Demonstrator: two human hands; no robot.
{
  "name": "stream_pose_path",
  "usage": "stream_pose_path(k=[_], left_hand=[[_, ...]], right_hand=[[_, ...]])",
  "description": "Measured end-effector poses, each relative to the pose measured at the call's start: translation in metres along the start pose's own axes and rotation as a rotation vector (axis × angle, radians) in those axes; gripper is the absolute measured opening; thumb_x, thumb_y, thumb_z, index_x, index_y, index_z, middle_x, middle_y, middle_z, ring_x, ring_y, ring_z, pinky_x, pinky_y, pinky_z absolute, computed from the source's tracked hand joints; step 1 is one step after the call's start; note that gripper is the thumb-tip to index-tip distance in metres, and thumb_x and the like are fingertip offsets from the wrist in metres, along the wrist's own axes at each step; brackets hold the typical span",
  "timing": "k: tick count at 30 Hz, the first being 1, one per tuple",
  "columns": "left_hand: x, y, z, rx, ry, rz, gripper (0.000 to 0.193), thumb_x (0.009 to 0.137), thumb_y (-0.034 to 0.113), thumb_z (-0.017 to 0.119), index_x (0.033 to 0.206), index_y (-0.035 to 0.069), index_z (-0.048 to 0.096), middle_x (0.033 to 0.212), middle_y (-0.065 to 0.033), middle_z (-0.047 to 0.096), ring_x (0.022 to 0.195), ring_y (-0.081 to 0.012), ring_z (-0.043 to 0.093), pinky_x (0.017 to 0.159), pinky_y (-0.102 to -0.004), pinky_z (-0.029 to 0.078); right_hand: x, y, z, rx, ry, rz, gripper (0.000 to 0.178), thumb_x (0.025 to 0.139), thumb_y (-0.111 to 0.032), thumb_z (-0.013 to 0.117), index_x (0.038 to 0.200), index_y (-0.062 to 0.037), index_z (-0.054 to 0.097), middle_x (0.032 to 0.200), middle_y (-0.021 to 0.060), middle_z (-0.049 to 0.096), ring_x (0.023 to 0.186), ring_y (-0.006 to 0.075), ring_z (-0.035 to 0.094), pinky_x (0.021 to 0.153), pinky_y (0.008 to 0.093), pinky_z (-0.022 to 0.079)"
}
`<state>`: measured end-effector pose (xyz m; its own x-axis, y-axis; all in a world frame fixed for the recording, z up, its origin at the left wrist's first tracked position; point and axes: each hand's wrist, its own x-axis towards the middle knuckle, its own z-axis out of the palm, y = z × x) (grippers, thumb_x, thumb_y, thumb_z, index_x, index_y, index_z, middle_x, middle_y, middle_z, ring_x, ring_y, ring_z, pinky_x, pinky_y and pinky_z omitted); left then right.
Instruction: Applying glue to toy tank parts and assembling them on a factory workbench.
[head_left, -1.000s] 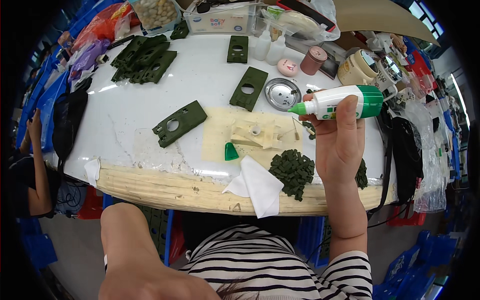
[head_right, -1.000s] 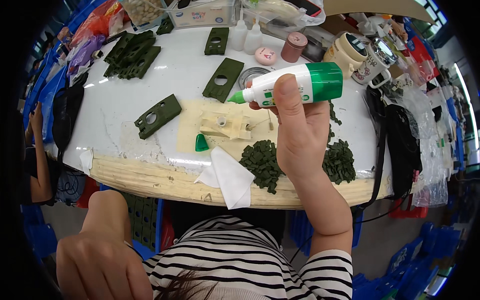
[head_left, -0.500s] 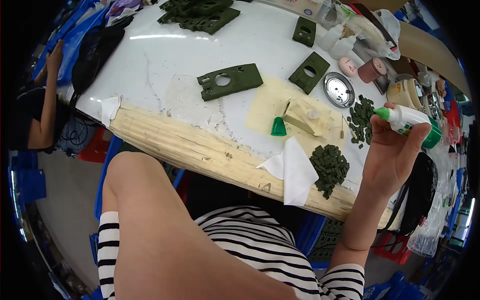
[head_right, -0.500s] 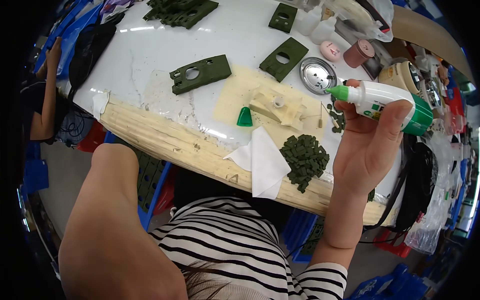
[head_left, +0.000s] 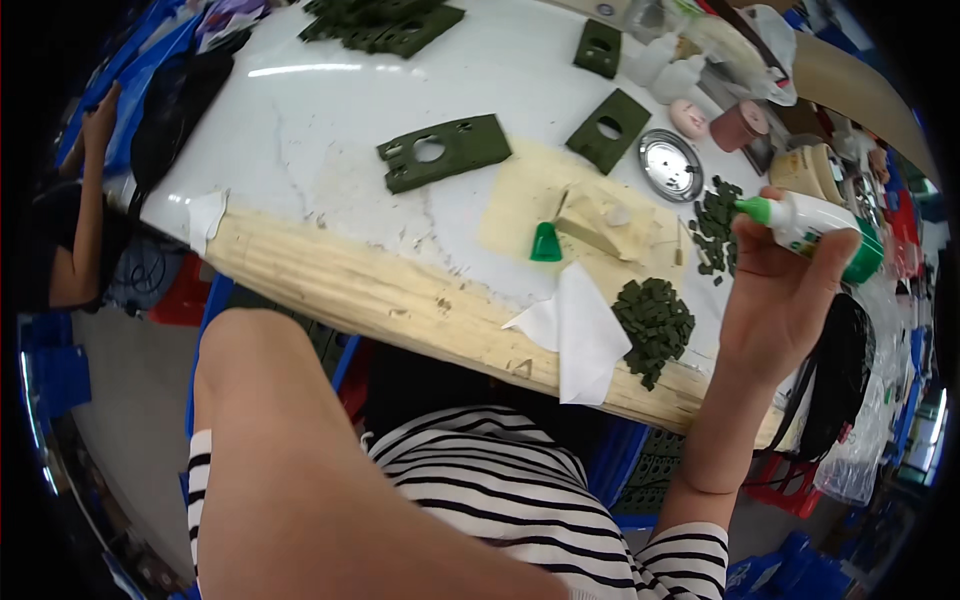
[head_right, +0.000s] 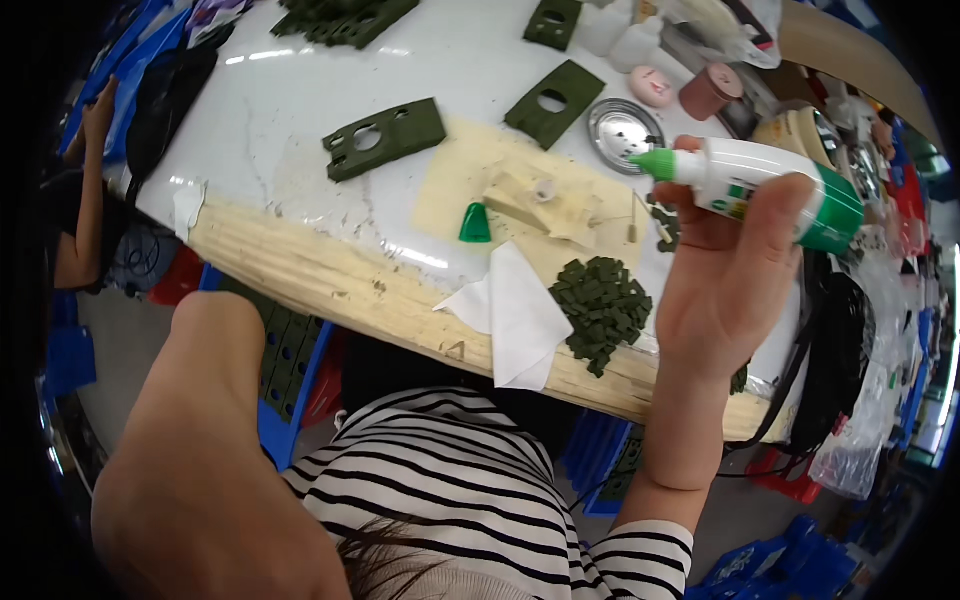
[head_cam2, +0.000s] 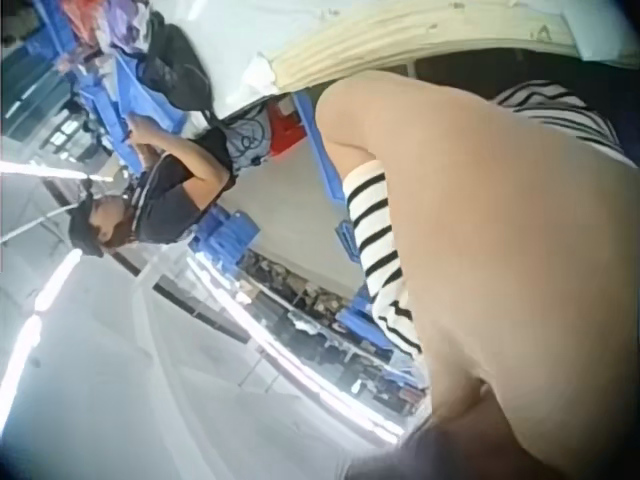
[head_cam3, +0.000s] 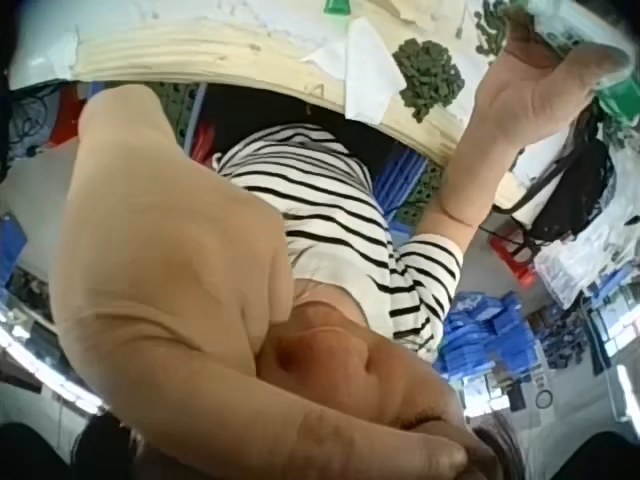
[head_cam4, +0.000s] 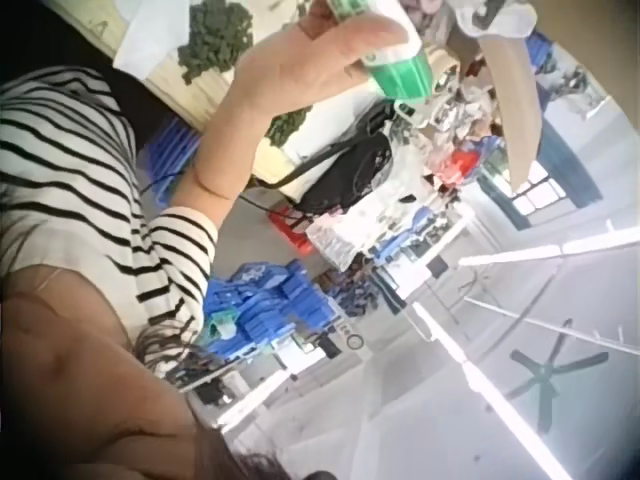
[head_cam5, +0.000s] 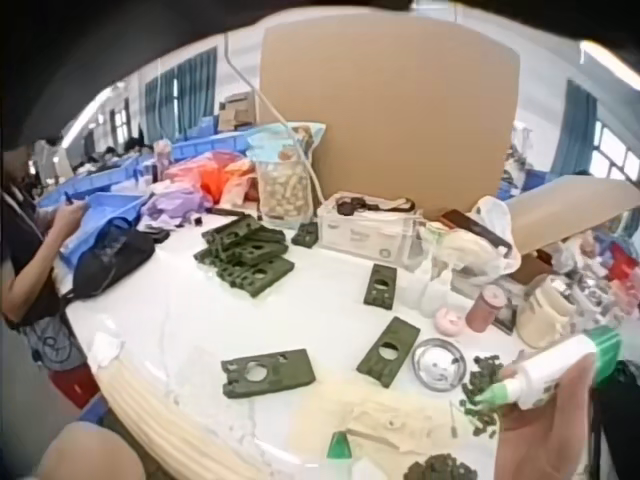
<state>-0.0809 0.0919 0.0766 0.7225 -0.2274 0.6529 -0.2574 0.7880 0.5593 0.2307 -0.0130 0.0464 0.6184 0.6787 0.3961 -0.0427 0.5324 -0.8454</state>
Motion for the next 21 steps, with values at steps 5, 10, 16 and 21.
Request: stream_pose_path(k=[5,10,16,21], left_hand=[[-0.001,0.006,-0.011,0.019,0.088,0.022,0.041,0.099,0.026,0.037,0.079,-0.004,0.057,0.079,-0.015,0.058,0.07,-0.0212,0.057,0.066,-0.0367,0.048],[-0.007,0.005,0.005,-0.007,0.013,0.008,0.041,0.099,0.025,0.037,0.079,-0.004,0.057,0.079,-0.0149,0.058,0.07,-0.0212,0.057,0.065,-0.0365,0.047],[-0.017,0.007,0.014,-0.041,-0.044,-0.019,0.04,0.099,0.024,0.036,0.079,-0.004,0.057,0.078,-0.0147,0.057,0.069,-0.0212,0.056,0.065,-0.0363,0.047],[-0.008,0.001,-0.001,-0.015,0.015,0.019,0.04,0.099,0.024,0.036,0.079,-0.004,0.056,0.077,-0.0146,0.057,0.069,-0.0212,0.056,0.064,-0.0361,0.047]], right_hand=[[0.0,-0.002,-0.007,0.032,-0.079,-0.016,0.045,0.095,-0.04,0.047,0.12,-0.0024,0.047,0.11,0.0197,0.059,0.094,0.0243,0.062,0.084,0.0375,0.048],[0.002,0.005,0.002,0.035,-0.015,0.005,0.046,0.096,-0.04,0.045,0.122,-0.0024,0.045,0.108,0.0211,0.059,0.093,0.0247,0.062,0.08,0.0365,0.051],[0.002,0.003,0.004,-0.063,0.051,-0.012,0.049,0.095,-0.041,0.046,0.123,-0.0013,0.043,0.106,0.0183,0.06,0.094,0.0248,0.061,0.078,0.0356,0.052],[0.003,0.003,0.014,0.025,0.083,-0.009,0.041,0.095,-0.039,0.049,0.111,-0.0008,0.05,0.099,0.0173,0.064,0.089,0.0247,0.065,0.071,0.0351,0.053]])
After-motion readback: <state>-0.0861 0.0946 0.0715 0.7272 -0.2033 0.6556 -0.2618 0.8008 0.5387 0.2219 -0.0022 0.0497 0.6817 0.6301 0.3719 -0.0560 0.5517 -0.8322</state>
